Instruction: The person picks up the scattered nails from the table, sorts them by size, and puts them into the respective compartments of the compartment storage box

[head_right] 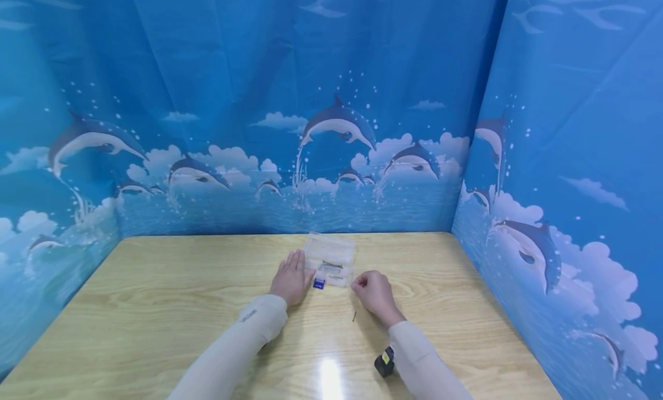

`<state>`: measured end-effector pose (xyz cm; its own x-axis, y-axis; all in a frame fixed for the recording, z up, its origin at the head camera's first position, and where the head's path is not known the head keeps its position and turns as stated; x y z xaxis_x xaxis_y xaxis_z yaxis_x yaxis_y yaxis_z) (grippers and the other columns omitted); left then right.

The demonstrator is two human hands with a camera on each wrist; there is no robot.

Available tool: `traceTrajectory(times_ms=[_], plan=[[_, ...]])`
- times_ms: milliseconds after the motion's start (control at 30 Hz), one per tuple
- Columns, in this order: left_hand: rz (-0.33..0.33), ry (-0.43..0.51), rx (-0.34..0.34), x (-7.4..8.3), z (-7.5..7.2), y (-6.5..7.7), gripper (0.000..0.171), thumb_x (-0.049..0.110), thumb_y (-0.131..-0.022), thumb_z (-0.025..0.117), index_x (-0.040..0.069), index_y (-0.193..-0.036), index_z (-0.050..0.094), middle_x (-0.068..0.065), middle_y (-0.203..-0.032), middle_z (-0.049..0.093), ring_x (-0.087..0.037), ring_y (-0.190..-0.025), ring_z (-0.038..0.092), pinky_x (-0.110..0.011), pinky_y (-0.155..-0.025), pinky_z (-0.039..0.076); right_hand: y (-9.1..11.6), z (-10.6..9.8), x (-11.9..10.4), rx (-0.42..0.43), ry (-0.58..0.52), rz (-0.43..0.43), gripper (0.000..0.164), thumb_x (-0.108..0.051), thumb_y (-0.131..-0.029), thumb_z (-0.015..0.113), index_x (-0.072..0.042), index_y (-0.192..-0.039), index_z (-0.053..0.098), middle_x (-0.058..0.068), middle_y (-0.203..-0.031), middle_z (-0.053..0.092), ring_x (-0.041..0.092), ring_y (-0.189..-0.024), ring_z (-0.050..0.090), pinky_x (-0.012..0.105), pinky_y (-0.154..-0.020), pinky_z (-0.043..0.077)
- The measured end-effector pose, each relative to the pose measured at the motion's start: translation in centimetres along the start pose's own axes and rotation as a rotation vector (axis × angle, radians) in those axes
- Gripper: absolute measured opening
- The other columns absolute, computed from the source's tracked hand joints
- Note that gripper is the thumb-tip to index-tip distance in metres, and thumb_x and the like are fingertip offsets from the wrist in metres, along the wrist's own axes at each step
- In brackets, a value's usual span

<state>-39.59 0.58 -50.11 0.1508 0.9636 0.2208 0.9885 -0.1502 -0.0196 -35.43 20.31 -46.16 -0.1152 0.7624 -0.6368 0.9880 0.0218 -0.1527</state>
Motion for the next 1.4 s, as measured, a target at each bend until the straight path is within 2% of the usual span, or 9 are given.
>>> traceTrajectory(times_ms=[300,533,867,1100,1400], plan=[[0.008,0.011,0.011,0.0,-0.1,0.0,0.067,0.048,-0.103,0.027,0.004,-0.153,0.017,-0.011,-0.159,0.018,-0.027,-0.147,0.014,-0.043,-0.120,0.013,-1.9,0.4,-1.4,0.015,-0.027,0.002,0.008,-0.007,-0.084,0.071,-0.005,-0.076,0.071,0.001,-0.070,0.067,0.011,-0.062,0.055,0.027,-0.060,0.049],[0.016,0.011,0.021,0.0,0.0,0.1,0.066,0.048,-0.103,0.027,0.004,-0.153,0.018,-0.011,-0.159,0.019,-0.026,-0.147,0.014,-0.043,-0.120,0.014,-2.8,1.1,-1.4,0.021,-0.031,0.029,0.011,-0.008,-0.086,0.069,-0.007,-0.075,0.072,0.001,-0.071,0.068,0.011,-0.061,0.055,0.027,-0.059,0.048],[0.019,0.012,0.031,0.0,0.0,0.1,0.067,0.048,-0.103,0.027,0.004,-0.153,0.018,-0.012,-0.159,0.018,-0.027,-0.147,0.014,-0.043,-0.120,0.014,-3.4,1.5,-1.1,0.046,-0.017,0.028,0.010,-0.008,-0.084,0.071,-0.007,-0.073,0.072,0.000,-0.069,0.067,0.012,-0.062,0.055,0.028,-0.061,0.048],[0.015,0.005,0.030,0.0,0.1,0.0,0.067,0.048,-0.103,0.026,0.005,-0.153,0.017,-0.011,-0.159,0.017,-0.026,-0.147,0.014,-0.043,-0.120,0.014,-3.4,1.7,-1.2,0.068,-0.022,-0.023,0.010,-0.007,-0.082,0.071,-0.006,-0.072,0.071,0.000,-0.066,0.066,0.011,-0.059,0.053,0.027,-0.056,0.046],[0.021,0.011,0.013,0.0,0.2,0.0,0.067,0.048,-0.103,0.026,0.004,-0.153,0.016,-0.011,-0.160,0.017,-0.026,-0.147,0.013,-0.043,-0.120,0.014,-3.3,2.0,-1.0,0.066,-0.013,-0.005,0.011,-0.007,-0.082,0.071,-0.007,-0.072,0.072,-0.001,-0.066,0.066,0.010,-0.058,0.053,0.026,-0.056,0.046]])
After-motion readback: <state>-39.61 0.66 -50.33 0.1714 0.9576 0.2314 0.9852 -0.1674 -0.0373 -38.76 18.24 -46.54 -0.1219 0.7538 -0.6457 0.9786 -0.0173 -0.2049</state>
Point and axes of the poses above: each hand's wrist, its own y-axis away from the middle knuckle, its own z-axis out of the palm, x = y × z, the point moved 9 cm from there along -y, towards the middle knuckle
